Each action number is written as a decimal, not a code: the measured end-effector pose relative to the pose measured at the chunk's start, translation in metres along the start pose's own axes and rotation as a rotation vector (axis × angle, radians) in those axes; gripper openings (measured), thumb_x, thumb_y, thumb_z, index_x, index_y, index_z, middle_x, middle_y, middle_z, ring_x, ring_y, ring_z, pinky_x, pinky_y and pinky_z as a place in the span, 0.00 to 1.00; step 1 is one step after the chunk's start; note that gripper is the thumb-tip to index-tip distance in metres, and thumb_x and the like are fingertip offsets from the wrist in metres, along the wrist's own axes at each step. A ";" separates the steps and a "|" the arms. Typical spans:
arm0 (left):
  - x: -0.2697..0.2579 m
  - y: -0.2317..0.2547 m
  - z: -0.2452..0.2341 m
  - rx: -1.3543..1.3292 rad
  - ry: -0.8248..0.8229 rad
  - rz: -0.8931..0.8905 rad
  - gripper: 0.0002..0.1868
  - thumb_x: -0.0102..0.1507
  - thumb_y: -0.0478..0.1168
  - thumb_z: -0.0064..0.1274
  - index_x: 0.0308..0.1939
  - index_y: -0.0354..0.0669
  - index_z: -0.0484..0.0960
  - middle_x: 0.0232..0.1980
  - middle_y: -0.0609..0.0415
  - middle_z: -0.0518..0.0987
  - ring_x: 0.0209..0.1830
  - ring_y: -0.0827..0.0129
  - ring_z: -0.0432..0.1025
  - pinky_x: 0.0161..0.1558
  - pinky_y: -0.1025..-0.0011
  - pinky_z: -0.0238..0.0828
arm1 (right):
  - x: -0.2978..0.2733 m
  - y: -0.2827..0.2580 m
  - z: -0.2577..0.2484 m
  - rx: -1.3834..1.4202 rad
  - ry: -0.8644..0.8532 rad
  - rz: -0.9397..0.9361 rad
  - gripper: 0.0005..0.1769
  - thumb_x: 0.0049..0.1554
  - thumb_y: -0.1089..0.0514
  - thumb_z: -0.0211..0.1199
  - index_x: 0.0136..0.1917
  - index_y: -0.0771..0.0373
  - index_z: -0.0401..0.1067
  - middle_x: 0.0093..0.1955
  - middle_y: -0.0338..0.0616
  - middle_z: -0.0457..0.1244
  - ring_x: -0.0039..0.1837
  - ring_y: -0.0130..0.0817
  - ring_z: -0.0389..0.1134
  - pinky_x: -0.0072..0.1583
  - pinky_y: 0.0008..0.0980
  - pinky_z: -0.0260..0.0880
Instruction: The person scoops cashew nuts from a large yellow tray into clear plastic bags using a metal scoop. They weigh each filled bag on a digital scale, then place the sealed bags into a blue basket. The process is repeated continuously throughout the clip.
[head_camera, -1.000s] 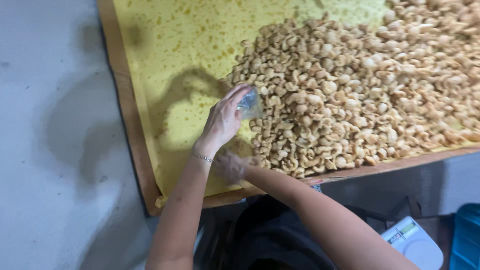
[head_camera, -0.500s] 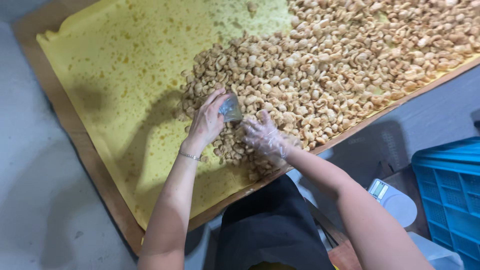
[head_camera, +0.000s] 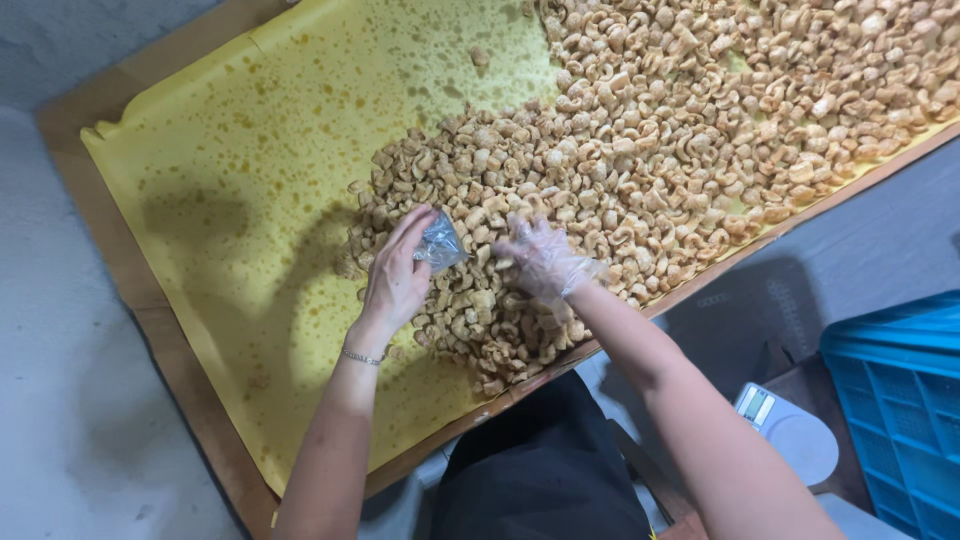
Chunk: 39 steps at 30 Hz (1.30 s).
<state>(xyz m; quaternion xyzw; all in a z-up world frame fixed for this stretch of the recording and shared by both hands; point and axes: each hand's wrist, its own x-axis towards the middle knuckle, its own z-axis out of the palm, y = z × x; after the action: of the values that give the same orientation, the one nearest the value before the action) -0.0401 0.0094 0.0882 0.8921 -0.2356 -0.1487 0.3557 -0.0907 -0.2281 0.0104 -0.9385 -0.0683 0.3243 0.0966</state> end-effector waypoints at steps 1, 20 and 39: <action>-0.001 0.002 0.002 -0.010 -0.002 -0.029 0.37 0.56 0.21 0.42 0.72 0.38 0.66 0.79 0.48 0.61 0.77 0.54 0.59 0.76 0.64 0.53 | 0.002 -0.004 0.003 -0.065 0.042 0.040 0.33 0.58 0.45 0.60 0.76 0.36 0.59 0.83 0.53 0.40 0.78 0.62 0.50 0.66 0.52 0.67; 0.055 0.087 0.033 -0.352 -0.121 -0.358 0.33 0.63 0.30 0.45 0.74 0.39 0.59 0.78 0.48 0.58 0.32 0.63 0.80 0.35 0.73 0.83 | 0.037 0.100 0.040 0.983 0.239 -0.081 0.36 0.53 0.63 0.69 0.70 0.43 0.61 0.66 0.44 0.60 0.63 0.44 0.65 0.60 0.45 0.73; 0.096 0.096 0.169 -0.346 0.072 -0.094 0.47 0.53 0.32 0.59 0.72 0.27 0.53 0.72 0.36 0.56 0.69 0.47 0.64 0.71 0.60 0.66 | -0.038 0.095 -0.053 2.488 0.930 -0.534 0.25 0.61 0.49 0.70 0.61 0.67 0.66 0.59 0.54 0.66 0.65 0.51 0.69 0.72 0.55 0.72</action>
<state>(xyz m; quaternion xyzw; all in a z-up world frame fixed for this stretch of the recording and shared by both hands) -0.0625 -0.1974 0.0281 0.8323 -0.1514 -0.1715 0.5049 -0.0812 -0.3352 0.0526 -0.2102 0.1278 -0.2023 0.9479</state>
